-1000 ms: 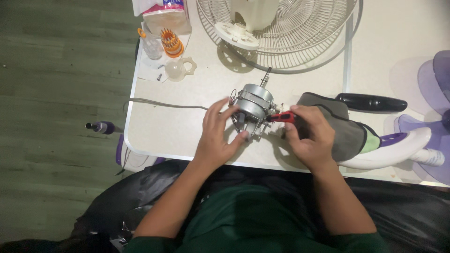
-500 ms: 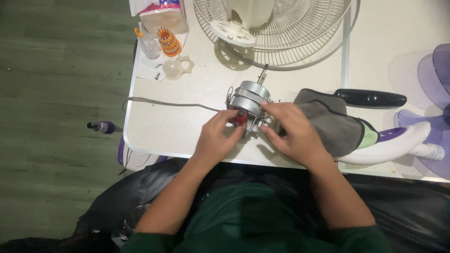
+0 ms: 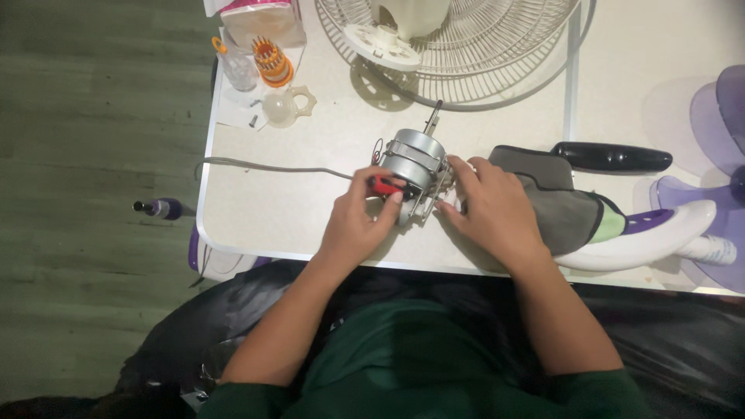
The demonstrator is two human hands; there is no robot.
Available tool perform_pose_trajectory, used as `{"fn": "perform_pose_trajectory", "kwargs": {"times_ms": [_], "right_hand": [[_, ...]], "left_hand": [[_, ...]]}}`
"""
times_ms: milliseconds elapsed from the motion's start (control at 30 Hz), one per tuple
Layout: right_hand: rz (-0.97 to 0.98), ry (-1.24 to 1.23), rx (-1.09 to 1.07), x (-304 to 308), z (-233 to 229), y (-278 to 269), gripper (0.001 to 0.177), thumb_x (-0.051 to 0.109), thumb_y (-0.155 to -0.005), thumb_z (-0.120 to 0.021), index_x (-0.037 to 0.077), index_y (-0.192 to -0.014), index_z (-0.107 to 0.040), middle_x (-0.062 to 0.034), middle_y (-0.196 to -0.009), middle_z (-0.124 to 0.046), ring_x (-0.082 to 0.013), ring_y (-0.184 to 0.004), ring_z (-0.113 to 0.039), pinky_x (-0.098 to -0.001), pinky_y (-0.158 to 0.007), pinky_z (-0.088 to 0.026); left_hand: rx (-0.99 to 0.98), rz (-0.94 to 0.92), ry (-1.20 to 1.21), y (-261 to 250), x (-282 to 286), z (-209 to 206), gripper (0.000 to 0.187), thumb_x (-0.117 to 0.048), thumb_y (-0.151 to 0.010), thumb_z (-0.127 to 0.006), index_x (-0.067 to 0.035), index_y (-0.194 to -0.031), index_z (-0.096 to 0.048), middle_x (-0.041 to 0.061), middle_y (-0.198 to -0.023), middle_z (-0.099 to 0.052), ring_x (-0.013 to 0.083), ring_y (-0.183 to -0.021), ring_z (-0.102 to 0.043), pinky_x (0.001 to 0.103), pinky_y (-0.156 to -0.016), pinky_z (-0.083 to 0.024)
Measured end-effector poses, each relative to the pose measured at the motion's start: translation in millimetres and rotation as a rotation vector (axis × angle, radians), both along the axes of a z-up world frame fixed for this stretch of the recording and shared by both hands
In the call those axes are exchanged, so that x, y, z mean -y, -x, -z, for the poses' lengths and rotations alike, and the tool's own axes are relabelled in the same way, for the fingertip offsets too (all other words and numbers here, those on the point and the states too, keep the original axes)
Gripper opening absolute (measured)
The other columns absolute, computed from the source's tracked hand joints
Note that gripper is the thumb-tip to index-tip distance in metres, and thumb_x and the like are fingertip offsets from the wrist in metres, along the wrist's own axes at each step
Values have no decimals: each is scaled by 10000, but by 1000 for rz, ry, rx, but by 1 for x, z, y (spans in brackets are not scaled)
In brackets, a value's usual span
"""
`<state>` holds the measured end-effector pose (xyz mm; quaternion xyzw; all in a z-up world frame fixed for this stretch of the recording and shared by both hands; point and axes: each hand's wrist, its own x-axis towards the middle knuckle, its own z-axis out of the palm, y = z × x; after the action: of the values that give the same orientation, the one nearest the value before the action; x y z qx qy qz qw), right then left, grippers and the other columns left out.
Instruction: The person disassembles an electric fan by removing the rear cover, then the motor housing, and finally the motor assembly. They use a screwdriver to loosen screws and a cloth to wipe the motor. The components are placed on the table.
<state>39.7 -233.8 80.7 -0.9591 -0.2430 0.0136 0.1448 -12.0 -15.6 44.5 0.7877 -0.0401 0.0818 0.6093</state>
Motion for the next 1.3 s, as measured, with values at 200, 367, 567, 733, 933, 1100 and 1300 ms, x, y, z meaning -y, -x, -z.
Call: {"fn": "perform_pose_trajectory", "kwargs": {"times_ms": [200, 367, 567, 733, 933, 1100, 1300], "right_hand": [[-1, -15, 26, 0, 2, 2, 682, 350, -789, -798, 88, -1379, -577, -183, -1207, -618, -390, -987, -610, -478, -877, -484], [1, -6, 77, -1, 6, 6, 685, 340, -781, -803, 83, -1374, -576, -204, -1240, -606, -402, -1016, -606, -478, -903, -484], [25, -25, 74, -2, 7, 6, 608, 326, -808, -793, 91, -1339, -612, -182, -1214, -623, -387, -996, -614, -461, -884, -490], [18, -41, 98, -2, 7, 5, 577, 324, -820, -791, 87, -1319, -623, -168, -1184, -632, -375, -992, -620, -459, -880, -493], [15, -42, 99, -3, 6, 5, 587, 321, -824, -791, 82, -1331, -616, -165, -1193, -629, -371, -995, -620, -460, -882, -490], [16, -146, 75, 0, 3, 6, 639, 301, -809, -791, 69, -1370, -592, -164, -1283, -614, -378, -1119, -599, -463, -955, -477], [-12, -341, 76, 12, 1, 1, 609, 225, -844, -783, 59, -1393, -576, -172, -1385, -581, -367, -1258, -566, -448, -1028, -459]], "left_hand": [[65, 24, -285, -8, 0, -12, 228, -174, -910, -729, -45, -1070, -630, 124, -947, -641, 284, -928, -640, 386, -823, -511], [107, 67, -370, -12, -2, -17, 238, -162, -903, -732, -29, -1065, -620, 128, -939, -645, 323, -919, -617, 431, -814, -497], [152, 123, -441, -11, 1, -24, 207, -129, -888, -727, -29, -1036, -622, 140, -943, -647, 350, -908, -621, 454, -813, -495], [218, 83, -443, -8, 0, -26, 227, -133, -892, -736, -22, -1064, -637, 142, -962, -647, 339, -907, -620, 447, -821, -496], [280, 18, -395, 0, -11, -30, 237, -136, -907, -741, -22, -1085, -633, 124, -997, -654, 316, -943, -636, 428, -859, -507], [253, -68, -293, 7, -18, -32, 235, -110, -916, -757, -39, -1096, -624, 117, -1030, -673, 293, -923, -654, 387, -833, -534], [308, -80, -240, 7, -16, -31, 275, -76, -929, -757, -41, -1141, -586, 131, -1063, -662, 306, -969, -656, 394, -877, -536]]}}
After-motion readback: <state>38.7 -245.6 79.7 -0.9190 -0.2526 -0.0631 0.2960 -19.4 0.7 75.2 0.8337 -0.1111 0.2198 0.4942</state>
